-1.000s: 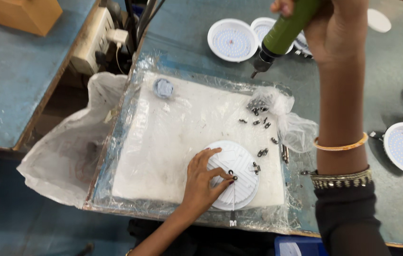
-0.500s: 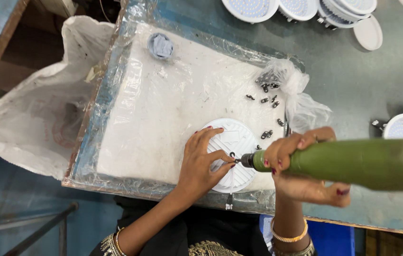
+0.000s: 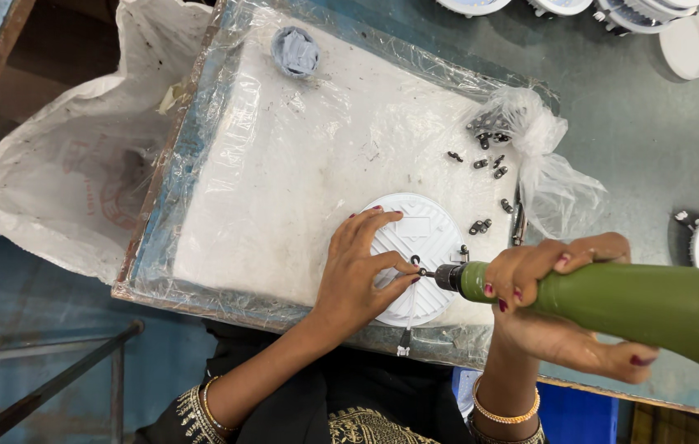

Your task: The person places small black components onto the center of white circular LED light modules and uses a green handheld electric screwdriver to fasten them. The person repeats this process for multiple modules, stacking completed units on the table.

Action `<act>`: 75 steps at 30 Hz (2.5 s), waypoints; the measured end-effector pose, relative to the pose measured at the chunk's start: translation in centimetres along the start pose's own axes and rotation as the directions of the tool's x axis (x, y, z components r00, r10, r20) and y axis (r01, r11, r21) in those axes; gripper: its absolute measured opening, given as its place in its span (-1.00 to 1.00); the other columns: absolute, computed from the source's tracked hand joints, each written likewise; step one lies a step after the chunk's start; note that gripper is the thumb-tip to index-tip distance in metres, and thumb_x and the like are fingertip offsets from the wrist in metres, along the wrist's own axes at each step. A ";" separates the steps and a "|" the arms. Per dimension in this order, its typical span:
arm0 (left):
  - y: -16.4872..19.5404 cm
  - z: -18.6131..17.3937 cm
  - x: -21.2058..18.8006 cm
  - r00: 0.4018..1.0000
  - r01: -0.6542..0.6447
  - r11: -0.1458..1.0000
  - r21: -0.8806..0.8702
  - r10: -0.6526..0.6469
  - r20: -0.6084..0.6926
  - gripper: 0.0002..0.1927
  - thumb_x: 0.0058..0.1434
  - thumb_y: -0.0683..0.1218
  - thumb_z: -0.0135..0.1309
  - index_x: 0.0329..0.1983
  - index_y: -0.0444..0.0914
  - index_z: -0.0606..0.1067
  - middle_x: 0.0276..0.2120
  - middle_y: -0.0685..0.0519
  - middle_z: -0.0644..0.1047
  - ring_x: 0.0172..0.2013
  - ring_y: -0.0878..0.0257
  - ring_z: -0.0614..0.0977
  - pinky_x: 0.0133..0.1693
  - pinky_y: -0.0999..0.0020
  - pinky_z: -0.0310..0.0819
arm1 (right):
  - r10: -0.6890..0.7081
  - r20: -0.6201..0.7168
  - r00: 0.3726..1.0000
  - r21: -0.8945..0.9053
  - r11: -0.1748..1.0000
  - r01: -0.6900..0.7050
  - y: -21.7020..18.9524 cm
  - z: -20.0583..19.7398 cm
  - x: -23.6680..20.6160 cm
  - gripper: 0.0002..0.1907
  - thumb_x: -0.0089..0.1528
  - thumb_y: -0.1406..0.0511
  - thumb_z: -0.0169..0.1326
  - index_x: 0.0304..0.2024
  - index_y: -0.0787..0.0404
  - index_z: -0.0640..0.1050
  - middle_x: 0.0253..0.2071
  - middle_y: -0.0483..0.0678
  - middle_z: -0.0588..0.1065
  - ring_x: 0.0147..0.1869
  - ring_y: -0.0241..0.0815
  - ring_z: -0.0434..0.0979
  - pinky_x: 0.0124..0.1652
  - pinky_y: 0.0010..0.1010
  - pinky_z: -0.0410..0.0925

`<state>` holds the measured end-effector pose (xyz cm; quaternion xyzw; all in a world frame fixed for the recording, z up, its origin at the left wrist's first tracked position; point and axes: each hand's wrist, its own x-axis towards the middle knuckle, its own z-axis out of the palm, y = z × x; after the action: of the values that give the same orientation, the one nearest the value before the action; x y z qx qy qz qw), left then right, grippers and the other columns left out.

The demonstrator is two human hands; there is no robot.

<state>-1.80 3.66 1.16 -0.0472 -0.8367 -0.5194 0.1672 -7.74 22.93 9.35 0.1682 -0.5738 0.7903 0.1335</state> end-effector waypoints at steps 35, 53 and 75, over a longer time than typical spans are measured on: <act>-0.3 -0.2 0.2 1.000 -0.008 1.000 -0.011 0.008 0.009 -0.87 0.04 -0.01 0.37 -0.40 -0.11 0.66 0.26 -0.04 0.42 0.38 -0.05 0.28 0.40 -0.12 -0.01 | -0.146 -0.113 0.983 -0.232 0.966 0.117 -0.3 3.2 -0.4 -0.03 0.04 -0.50 -0.14 -0.18 0.25 0.15 -0.45 -0.02 0.13 -0.74 -0.21 0.09 -0.75 -0.36 0.09; -1.0 0.3 -0.4 0.999 -0.028 0.999 -0.038 0.029 0.025 -0.86 0.02 -0.06 0.36 -0.41 -0.15 0.63 0.29 -0.05 0.38 0.41 -0.08 0.23 0.40 -0.17 -0.08 | -0.098 -0.008 0.995 0.065 0.993 0.098 0.3 0.7 -1.0 -0.11 0.17 -0.40 -0.17 -0.16 0.31 0.24 -0.37 -0.01 0.27 -0.63 -0.17 0.27 -0.63 -0.29 0.19; -1.3 0.3 -0.5 1.000 -0.010 0.999 -0.039 0.011 0.024 -0.88 0.02 -0.05 0.34 -0.39 -0.11 0.63 0.31 -0.05 0.36 0.43 -0.08 0.21 0.42 -0.14 -0.09 | -0.164 -0.099 0.981 -0.028 0.986 0.163 1.5 2.2 -1.5 -0.18 0.28 -0.35 -0.12 -0.15 0.30 0.25 -0.36 -0.02 0.25 -0.59 -0.19 0.28 -0.61 -0.39 0.20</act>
<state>-1.76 3.38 -0.26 -0.0614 -0.8282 -0.5341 0.1586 -6.76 20.31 8.08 0.1734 -0.5583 0.7785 0.2284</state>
